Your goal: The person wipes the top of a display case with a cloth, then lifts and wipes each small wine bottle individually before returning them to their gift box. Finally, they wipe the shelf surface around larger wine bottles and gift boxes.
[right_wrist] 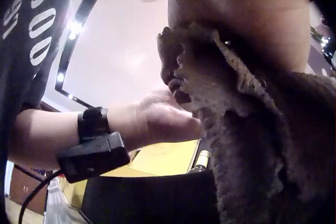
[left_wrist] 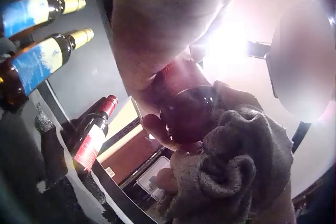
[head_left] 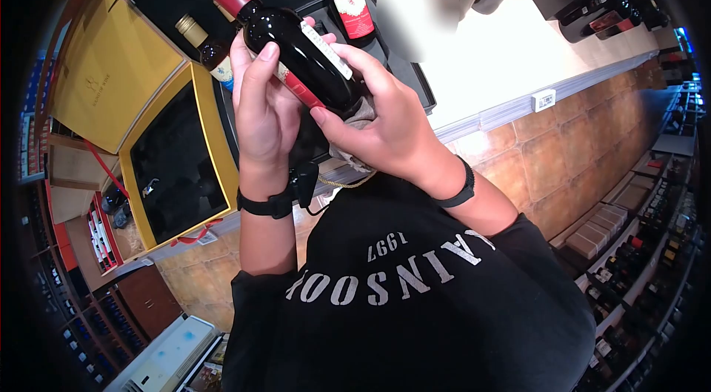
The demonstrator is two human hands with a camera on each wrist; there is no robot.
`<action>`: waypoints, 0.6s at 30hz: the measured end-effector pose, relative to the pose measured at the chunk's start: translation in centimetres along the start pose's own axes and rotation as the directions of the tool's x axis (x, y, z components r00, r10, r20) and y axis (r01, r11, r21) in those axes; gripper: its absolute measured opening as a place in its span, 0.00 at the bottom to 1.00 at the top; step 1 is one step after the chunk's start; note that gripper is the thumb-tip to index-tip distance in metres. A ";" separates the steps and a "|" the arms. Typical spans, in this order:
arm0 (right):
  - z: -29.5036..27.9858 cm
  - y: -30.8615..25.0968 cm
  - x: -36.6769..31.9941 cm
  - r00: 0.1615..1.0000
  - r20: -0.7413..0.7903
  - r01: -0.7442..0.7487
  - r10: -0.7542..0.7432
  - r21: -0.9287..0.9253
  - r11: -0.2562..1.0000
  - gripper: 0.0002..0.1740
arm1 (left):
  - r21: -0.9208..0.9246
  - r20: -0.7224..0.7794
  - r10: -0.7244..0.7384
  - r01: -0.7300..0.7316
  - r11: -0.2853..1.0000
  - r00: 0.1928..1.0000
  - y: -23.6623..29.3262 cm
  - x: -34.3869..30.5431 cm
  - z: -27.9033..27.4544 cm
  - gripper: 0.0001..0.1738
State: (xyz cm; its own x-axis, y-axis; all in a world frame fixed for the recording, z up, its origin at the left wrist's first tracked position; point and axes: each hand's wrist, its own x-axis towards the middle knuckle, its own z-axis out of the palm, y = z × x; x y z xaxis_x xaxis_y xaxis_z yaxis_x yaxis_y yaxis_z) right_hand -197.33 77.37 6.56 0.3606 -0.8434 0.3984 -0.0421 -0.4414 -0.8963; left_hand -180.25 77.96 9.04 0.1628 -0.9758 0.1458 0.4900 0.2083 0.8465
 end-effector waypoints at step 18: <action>-1.5 2.4 1.1 0.990 0.124 -0.115 0.062 0.480 0.869 0.33 | 0.236 -0.115 0.029 -0.001 0.972 0.993 0.3 0.2 0.9 0.44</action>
State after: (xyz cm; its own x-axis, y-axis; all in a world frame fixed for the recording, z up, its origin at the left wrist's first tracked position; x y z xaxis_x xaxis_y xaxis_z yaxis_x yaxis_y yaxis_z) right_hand -198.48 74.95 5.16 0.4702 -0.8245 0.3149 0.3698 -0.1399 -0.9185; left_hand -180.87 77.77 9.84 0.2740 -0.9554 0.1105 0.2741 0.1877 0.9432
